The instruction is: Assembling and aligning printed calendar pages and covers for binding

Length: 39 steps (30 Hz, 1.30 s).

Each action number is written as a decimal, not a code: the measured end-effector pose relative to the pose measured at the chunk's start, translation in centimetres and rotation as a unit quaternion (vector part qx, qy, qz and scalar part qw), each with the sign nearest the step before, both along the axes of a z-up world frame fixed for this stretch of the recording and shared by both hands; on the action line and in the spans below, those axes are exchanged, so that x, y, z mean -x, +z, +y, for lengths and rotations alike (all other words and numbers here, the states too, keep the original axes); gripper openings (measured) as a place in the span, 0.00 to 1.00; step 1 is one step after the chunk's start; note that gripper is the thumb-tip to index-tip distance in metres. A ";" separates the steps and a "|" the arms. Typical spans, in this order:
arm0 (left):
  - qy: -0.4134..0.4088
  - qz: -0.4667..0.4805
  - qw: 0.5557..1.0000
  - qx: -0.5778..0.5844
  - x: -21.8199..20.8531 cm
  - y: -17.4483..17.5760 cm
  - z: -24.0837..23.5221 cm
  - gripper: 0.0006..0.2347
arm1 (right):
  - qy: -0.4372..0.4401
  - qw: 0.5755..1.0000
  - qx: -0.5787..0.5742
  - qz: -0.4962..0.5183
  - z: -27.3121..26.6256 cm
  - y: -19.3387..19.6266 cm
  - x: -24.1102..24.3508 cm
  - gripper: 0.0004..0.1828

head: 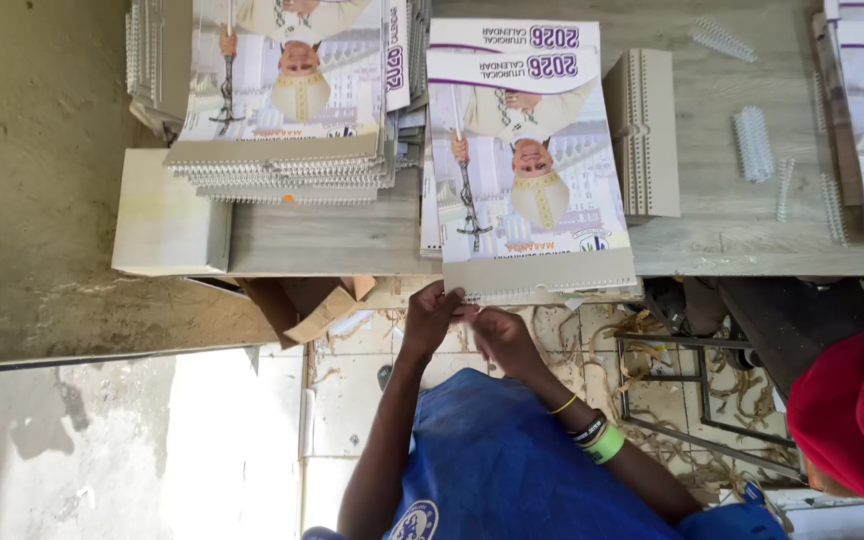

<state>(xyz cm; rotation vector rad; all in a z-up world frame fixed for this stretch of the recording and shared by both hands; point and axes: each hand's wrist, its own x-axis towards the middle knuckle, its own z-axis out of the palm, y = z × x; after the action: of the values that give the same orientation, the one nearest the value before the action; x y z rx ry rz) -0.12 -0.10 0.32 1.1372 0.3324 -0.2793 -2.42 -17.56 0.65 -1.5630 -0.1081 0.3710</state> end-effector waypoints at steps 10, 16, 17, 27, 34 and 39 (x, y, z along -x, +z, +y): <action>-0.014 -0.005 1.000 -0.021 0.5 0.2 -0.7 0.14 | -0.210 0.951 -0.186 0.126 -0.6 -6.5 -2.8 0.24; -0.024 0.017 0.999 -0.036 -0.3 1.1 -0.5 0.10 | -0.250 0.939 -0.207 0.111 -2.6 -4.9 -3.0 0.18; -0.020 0.015 0.999 -0.036 0.1 1.1 -0.5 0.10 | -0.246 0.940 -0.208 0.110 -3.4 -4.8 -2.7 0.18; 0.009 -0.094 0.990 -0.103 -0.1 1.8 -1.3 0.17 | -0.295 0.939 -0.173 0.031 -5.0 -4.2 -3.7 0.23; 0.077 -0.001 0.995 -0.063 0.0 0.6 -2.3 0.18 | -0.331 0.921 -0.186 0.083 -3.3 -3.3 -3.9 0.35; 0.058 0.054 0.993 0.086 1.0 -1.6 -5.2 0.09 | -0.149 0.976 -0.099 0.121 -8.1 1.3 -3.5 0.32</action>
<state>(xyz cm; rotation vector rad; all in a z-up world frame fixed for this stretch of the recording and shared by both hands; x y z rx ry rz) -1.09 -5.33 -1.28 0.9307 0.4592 -0.2627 1.05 -25.69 1.90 -1.3026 0.2694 0.3008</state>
